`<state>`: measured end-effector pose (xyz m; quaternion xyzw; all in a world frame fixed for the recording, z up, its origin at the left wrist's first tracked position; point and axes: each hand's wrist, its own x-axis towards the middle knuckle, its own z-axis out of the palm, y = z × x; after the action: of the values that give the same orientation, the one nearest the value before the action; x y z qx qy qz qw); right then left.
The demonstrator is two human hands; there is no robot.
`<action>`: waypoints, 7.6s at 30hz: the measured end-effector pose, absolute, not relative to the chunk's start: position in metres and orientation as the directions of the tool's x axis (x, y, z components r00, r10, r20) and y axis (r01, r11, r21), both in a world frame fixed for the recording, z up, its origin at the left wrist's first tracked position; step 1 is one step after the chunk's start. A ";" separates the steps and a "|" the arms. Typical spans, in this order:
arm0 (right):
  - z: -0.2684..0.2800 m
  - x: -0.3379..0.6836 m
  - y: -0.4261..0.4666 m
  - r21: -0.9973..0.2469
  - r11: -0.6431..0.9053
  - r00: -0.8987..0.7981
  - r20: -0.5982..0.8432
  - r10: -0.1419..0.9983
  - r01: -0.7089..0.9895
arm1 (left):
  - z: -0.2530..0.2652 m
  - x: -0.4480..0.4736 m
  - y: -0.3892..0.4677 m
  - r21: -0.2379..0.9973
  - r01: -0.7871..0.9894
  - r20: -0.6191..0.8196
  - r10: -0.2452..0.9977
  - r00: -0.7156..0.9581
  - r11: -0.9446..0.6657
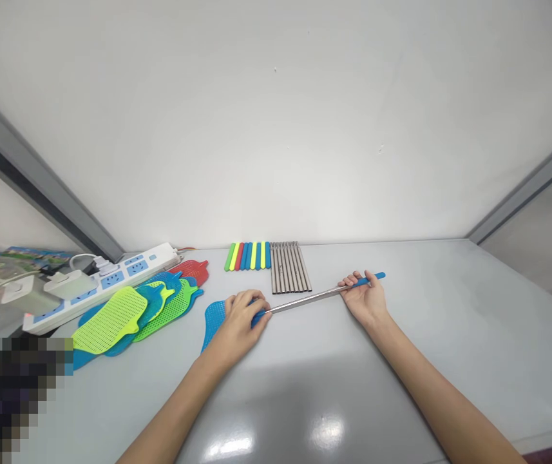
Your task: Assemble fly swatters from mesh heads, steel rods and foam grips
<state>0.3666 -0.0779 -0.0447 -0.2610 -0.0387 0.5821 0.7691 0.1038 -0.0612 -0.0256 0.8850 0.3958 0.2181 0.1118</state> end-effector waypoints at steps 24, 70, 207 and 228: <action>-0.044 0.368 -0.078 -0.460 0.178 0.322 -0.257 0.911 -0.870 | -0.027 0.105 -0.063 0.375 0.646 0.288 0.746 0.600 -0.665; -0.043 0.368 -0.078 -0.414 0.159 0.295 -0.288 0.911 -0.897 | -0.023 0.107 -0.067 0.413 0.642 0.250 0.758 0.603 -0.647; -0.025 0.296 -0.116 -0.353 0.211 0.316 -0.275 0.908 -0.912 | -0.016 0.132 -0.109 0.423 0.692 0.026 0.771 0.637 -0.586; -0.014 0.272 -0.134 -0.889 -0.359 -0.229 -0.301 0.926 -0.285 | -0.021 0.120 -0.087 0.362 0.761 0.253 0.843 0.475 -0.538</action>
<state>0.2718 -0.1339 -0.0143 -0.4427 -0.3617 0.6954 0.4353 0.1199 -0.0871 -0.0205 0.8531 0.4700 0.2035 0.1001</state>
